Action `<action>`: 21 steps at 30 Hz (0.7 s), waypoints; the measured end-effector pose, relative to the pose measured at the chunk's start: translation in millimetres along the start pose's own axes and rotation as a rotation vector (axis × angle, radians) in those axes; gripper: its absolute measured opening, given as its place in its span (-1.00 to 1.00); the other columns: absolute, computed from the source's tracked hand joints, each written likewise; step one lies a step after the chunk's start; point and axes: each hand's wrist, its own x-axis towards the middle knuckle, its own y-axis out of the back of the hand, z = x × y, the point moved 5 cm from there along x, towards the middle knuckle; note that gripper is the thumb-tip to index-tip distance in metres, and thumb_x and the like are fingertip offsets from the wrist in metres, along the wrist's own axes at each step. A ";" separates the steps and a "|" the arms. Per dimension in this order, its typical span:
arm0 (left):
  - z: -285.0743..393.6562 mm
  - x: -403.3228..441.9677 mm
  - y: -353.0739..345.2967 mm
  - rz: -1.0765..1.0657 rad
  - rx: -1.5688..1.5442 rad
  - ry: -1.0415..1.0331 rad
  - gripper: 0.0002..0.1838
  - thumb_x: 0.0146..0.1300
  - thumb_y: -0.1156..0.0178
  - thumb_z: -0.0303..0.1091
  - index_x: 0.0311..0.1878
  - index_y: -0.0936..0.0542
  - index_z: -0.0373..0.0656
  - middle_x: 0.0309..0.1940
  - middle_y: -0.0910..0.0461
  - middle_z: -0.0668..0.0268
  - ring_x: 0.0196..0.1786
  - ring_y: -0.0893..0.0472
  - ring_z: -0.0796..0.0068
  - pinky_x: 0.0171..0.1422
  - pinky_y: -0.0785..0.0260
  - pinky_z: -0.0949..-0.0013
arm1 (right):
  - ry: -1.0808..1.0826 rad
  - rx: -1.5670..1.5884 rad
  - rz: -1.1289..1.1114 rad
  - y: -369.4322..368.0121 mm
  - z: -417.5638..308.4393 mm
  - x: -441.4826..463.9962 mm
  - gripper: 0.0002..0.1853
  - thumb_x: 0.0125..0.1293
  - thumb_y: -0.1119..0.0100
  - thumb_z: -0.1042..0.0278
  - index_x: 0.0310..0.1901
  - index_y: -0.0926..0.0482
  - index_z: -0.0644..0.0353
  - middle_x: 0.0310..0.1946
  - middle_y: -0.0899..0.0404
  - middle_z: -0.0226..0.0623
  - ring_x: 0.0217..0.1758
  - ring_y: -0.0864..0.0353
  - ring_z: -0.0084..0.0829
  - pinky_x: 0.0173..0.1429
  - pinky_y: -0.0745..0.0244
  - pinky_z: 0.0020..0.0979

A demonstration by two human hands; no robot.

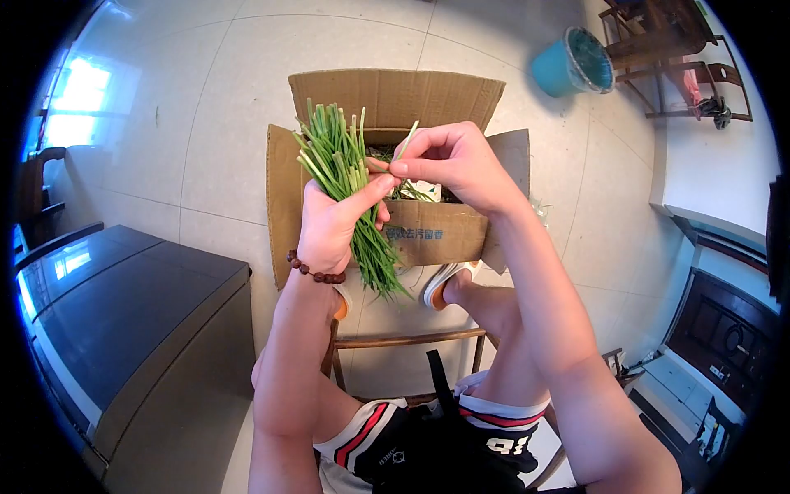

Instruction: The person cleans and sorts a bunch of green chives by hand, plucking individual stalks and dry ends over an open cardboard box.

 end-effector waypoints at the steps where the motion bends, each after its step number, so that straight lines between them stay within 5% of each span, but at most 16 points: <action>1: 1.0 -0.1 -0.4 -0.002 0.003 -0.004 -0.77 0.32 -0.32 -0.48 0.00 -0.60 -0.29 -0.20 -0.70 0.20 -0.43 -0.58 0.53 -0.40 -0.42 0.44 | 0.009 -0.011 0.004 1.0 -0.6 -0.2 -0.88 0.27 -0.44 0.39 -0.28 -0.75 0.27 -0.40 -0.70 -0.46 -0.35 -0.55 -0.72 -0.24 -0.43 -0.60; 11: 0.6 1.3 5.3 0.038 0.005 -0.013 -0.74 0.31 -0.32 -0.49 0.03 -0.58 -0.32 -0.18 -0.70 0.14 -0.43 -0.58 0.53 -0.39 -0.43 0.43 | -0.081 -0.091 0.027 9.1 -1.5 -1.1 -0.85 0.29 -0.42 0.36 -0.26 -0.74 0.28 -0.33 -0.73 -0.40 -0.26 -0.61 -0.68 -0.15 -0.51 -0.56; 19: -1.0 2.2 8.4 0.072 0.143 -0.055 -0.75 0.29 -0.33 -0.50 0.00 -0.59 -0.35 -0.21 -0.71 0.18 -0.43 -0.61 0.53 -0.40 -0.42 0.46 | 0.035 -0.138 0.055 -1.4 2.9 2.6 -0.85 0.22 -0.49 0.32 -0.30 -0.74 0.19 -0.57 -0.52 -0.63 -0.51 -0.29 -0.79 -0.43 -0.17 -0.60; 21: -0.1 1.7 7.5 0.076 0.152 -0.053 -0.75 0.28 -0.34 -0.50 -0.01 -0.60 -0.34 -0.22 -0.71 0.18 -0.43 -0.61 0.53 -0.40 -0.42 0.46 | 0.008 -0.143 0.049 -0.4 4.2 1.8 -0.85 0.22 -0.49 0.32 -0.30 -0.74 0.20 -0.55 -0.55 -0.61 -0.50 -0.33 -0.79 -0.42 -0.22 -0.61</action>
